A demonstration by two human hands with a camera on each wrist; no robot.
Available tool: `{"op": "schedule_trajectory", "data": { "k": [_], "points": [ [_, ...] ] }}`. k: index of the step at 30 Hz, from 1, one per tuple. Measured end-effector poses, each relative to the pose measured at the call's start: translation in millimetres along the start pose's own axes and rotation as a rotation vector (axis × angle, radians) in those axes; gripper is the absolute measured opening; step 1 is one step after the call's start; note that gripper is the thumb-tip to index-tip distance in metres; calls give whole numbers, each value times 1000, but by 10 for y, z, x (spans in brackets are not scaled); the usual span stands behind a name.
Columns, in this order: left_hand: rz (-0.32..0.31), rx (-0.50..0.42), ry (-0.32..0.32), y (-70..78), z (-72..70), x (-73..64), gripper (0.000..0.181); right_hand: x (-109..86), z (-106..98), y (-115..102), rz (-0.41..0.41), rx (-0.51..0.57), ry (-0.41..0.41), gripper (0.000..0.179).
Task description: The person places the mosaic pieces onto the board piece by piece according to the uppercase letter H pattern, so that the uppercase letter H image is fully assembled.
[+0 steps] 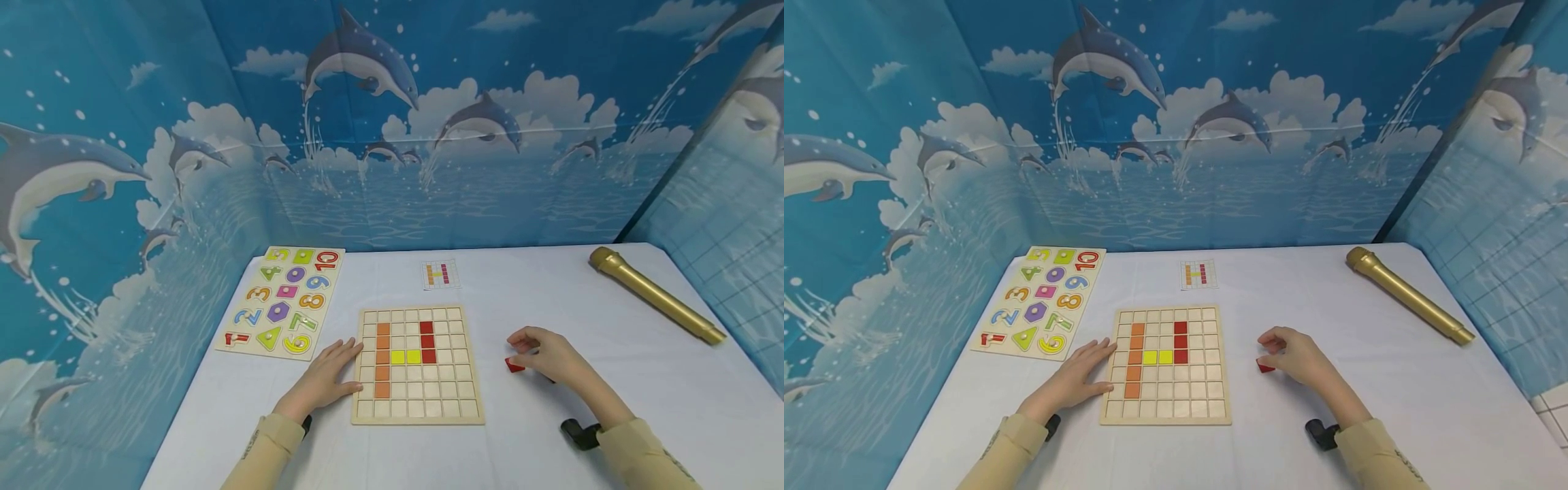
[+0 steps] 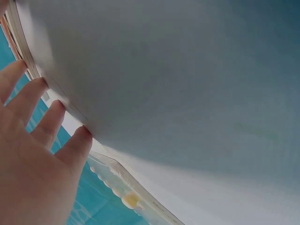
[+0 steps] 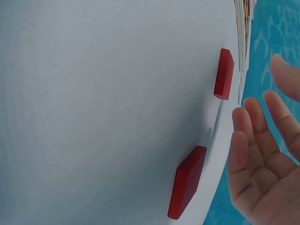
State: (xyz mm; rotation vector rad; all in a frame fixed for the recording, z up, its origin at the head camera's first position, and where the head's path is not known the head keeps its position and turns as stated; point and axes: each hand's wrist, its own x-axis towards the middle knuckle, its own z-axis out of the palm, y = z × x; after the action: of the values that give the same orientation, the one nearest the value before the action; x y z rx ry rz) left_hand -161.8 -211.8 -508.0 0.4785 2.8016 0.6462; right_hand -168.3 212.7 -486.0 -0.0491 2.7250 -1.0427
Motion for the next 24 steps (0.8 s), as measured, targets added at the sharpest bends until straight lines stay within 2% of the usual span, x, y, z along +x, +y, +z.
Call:
{"op": "schedule_trajectory", "data": {
  "k": [11,24],
  "points": [
    [3,-5,-5,6,1,-11,77,31,6,37,23,-19,-31,40],
    [11,-1,2,-11,11,3,76,82,53,72,1,-85,-73,40]
  ]
}}
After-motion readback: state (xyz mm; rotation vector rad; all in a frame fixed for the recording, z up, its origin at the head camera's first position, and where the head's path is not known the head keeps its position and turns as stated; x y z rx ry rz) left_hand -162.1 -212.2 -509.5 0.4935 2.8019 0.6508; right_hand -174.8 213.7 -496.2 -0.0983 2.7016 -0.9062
